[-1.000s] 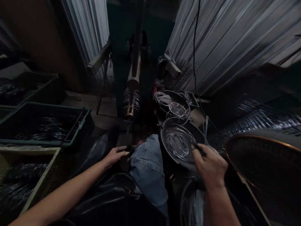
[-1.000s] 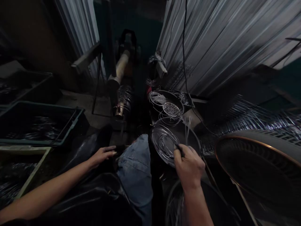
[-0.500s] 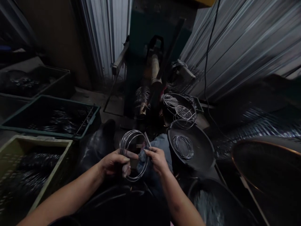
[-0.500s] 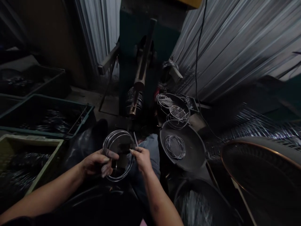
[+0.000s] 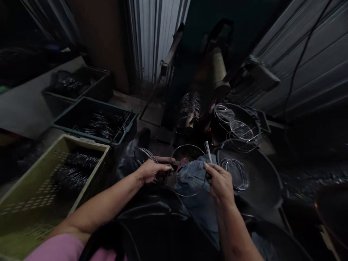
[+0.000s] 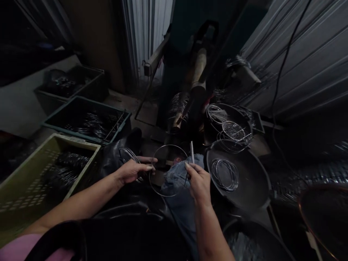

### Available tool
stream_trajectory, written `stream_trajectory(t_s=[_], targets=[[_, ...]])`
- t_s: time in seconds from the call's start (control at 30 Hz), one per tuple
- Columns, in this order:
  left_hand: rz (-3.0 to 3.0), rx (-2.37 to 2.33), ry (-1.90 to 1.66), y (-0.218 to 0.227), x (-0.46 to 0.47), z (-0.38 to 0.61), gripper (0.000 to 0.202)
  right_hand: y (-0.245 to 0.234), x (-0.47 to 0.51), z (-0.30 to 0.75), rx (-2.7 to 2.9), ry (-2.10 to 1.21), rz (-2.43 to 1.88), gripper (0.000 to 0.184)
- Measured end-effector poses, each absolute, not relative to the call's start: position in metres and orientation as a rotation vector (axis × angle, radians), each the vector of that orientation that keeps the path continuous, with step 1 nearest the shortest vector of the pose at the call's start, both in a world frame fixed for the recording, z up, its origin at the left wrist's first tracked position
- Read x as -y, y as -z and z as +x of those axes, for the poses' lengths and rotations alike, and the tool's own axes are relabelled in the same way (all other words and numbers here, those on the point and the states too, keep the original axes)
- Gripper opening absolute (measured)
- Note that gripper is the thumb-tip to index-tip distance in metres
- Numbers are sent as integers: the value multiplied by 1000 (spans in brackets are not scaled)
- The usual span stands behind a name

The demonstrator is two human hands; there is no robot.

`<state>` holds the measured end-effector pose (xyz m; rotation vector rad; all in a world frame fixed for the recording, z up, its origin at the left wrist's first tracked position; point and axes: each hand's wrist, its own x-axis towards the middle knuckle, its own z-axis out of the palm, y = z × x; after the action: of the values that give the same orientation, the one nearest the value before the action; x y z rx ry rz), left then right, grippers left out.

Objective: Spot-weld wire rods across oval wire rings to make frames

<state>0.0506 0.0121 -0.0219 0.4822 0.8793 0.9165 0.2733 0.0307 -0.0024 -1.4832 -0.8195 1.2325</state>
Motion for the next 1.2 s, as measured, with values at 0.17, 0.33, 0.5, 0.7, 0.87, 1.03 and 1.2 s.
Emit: stream_trajectory(t_s=[0.17, 0.33, 0.5, 0.7, 0.87, 1.03, 1.2], targets=[[682, -968, -892, 31, -8, 59, 57, 6, -34, 276, 758, -1228, -1486, 28], [717, -991, -818, 33, -7, 65, 73, 12, -37, 279, 696, -1217, -1506, 32], [738, -982, -774, 34, -10, 70, 71, 18, -39, 287, 670, -1256, -1499, 32], [684, -1058, -857, 31, -15, 69, 62, 15, -26, 318, 1004, -1141, -1505, 35], [654, -1079, -915, 21, -20, 63, 62, -5, -2, 336, 1030, -1278, -1383, 34], [658, -1079, -954, 14, -24, 61, 61, -18, 8, 311, 1519, -1206, -1385, 25], [652, -1023, -1001, 9, -27, 62, 56, -24, -2, 261, 2253, -721, -1208, 32]])
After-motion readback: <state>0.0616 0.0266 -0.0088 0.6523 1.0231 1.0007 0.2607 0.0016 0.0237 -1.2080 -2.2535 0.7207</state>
